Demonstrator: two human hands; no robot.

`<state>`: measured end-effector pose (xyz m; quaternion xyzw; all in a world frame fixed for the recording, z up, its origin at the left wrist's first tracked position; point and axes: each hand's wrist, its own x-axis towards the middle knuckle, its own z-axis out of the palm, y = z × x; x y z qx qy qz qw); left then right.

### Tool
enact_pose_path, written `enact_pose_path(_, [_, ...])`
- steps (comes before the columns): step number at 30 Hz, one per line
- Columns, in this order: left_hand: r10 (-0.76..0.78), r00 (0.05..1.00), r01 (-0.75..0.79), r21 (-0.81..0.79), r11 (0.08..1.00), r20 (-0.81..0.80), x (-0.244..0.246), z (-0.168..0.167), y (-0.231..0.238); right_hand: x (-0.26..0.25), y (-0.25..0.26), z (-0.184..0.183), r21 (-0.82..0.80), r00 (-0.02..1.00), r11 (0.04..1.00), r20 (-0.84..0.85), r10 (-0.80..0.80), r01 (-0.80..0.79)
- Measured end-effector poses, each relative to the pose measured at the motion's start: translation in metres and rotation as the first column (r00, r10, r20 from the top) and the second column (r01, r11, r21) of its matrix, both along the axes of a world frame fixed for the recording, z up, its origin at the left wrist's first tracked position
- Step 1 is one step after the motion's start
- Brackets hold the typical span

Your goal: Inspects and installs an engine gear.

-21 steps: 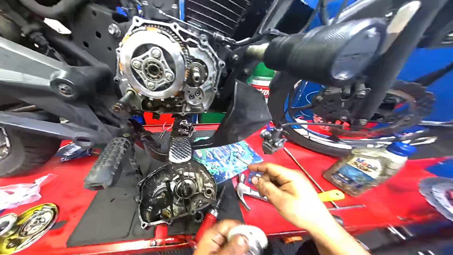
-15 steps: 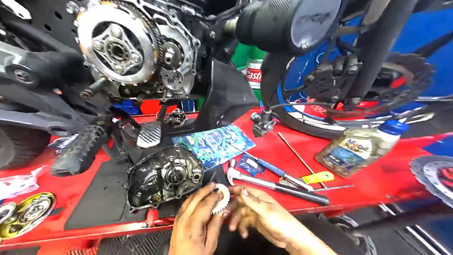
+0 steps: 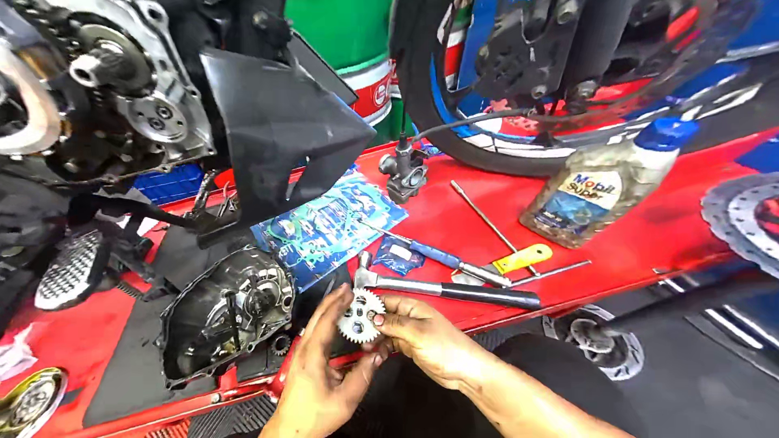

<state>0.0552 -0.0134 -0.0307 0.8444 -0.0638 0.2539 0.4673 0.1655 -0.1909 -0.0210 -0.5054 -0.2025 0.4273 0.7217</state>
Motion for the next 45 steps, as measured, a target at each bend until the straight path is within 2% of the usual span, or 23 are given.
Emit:
enact_pose_path(3, [-0.068,0.994,0.034,-0.362,0.932,-0.081,0.005,0.007,-0.002,0.012,-0.006,-0.001,-0.028,0.994,0.998,0.093,0.051,-0.048])
enact_pose_path(5, [-0.065,0.987,-0.013,-0.485,0.874,-0.145,0.008,0.014,-0.002,0.014,-0.008,0.0,-0.01,0.991,0.998,0.122,0.058,-0.057])
enact_pose_path(10, [0.009,0.992,-0.081,-0.563,0.823,-0.13,0.01,0.014,-0.002,0.012,-0.001,0.002,0.025,0.991,0.991,0.029,-0.133,0.133])
enact_pose_path(13, [0.004,0.989,-0.101,-0.649,0.754,-0.15,0.007,0.012,-0.003,0.01,0.002,0.001,0.032,0.978,0.98,0.07,-0.198,0.197])
enact_pose_path(17, [-0.043,0.969,-0.151,-0.727,0.669,-0.241,0.003,0.013,-0.006,0.004,0.005,-0.002,0.024,0.955,0.976,0.2,-0.218,0.217])
enact_pose_path(21, [-0.126,0.96,-0.119,-0.768,0.629,-0.252,0.0,0.011,-0.005,0.0,0.008,-0.004,0.007,0.933,0.969,0.269,-0.239,0.247])
enact_pose_path(23, [-0.143,0.958,-0.116,-0.788,0.604,-0.25,-0.001,0.012,-0.003,0.0,0.008,-0.004,0.004,0.937,0.972,0.263,-0.229,0.237])
enact_pose_path(26, [-0.127,0.959,-0.137,-0.806,0.575,-0.254,-0.002,0.012,-0.003,0.001,0.008,0.0,0.031,0.968,0.982,0.164,-0.188,0.185])
enact_pose_path(29, [-0.059,0.976,-0.133,-0.782,0.609,-0.211,-0.002,0.012,-0.007,0.003,0.007,0.0,0.084,0.981,0.986,0.117,-0.155,0.146])
enact_pose_path(34, [0.09,0.989,-0.141,-0.605,0.784,-0.114,-0.003,0.011,-0.013,0.005,0.01,-0.003,0.14,0.974,0.983,0.176,-0.14,0.116])
enact_pose_path(37, [0.164,0.986,-0.154,-0.516,0.843,-0.027,-0.003,0.006,-0.015,0.003,0.012,-0.004,0.149,0.98,0.982,0.144,-0.137,0.115])
enact_pose_path(40, [0.189,0.982,-0.153,-0.503,0.851,0.021,-0.003,0.005,-0.014,0.0,0.015,-0.007,0.165,0.985,0.979,0.11,-0.137,0.118])
enact_pose_path(45, [0.144,0.988,-0.147,-0.51,0.848,-0.047,-0.001,0.005,-0.013,0.0,0.016,-0.011,0.164,0.983,0.978,0.11,-0.146,0.127])
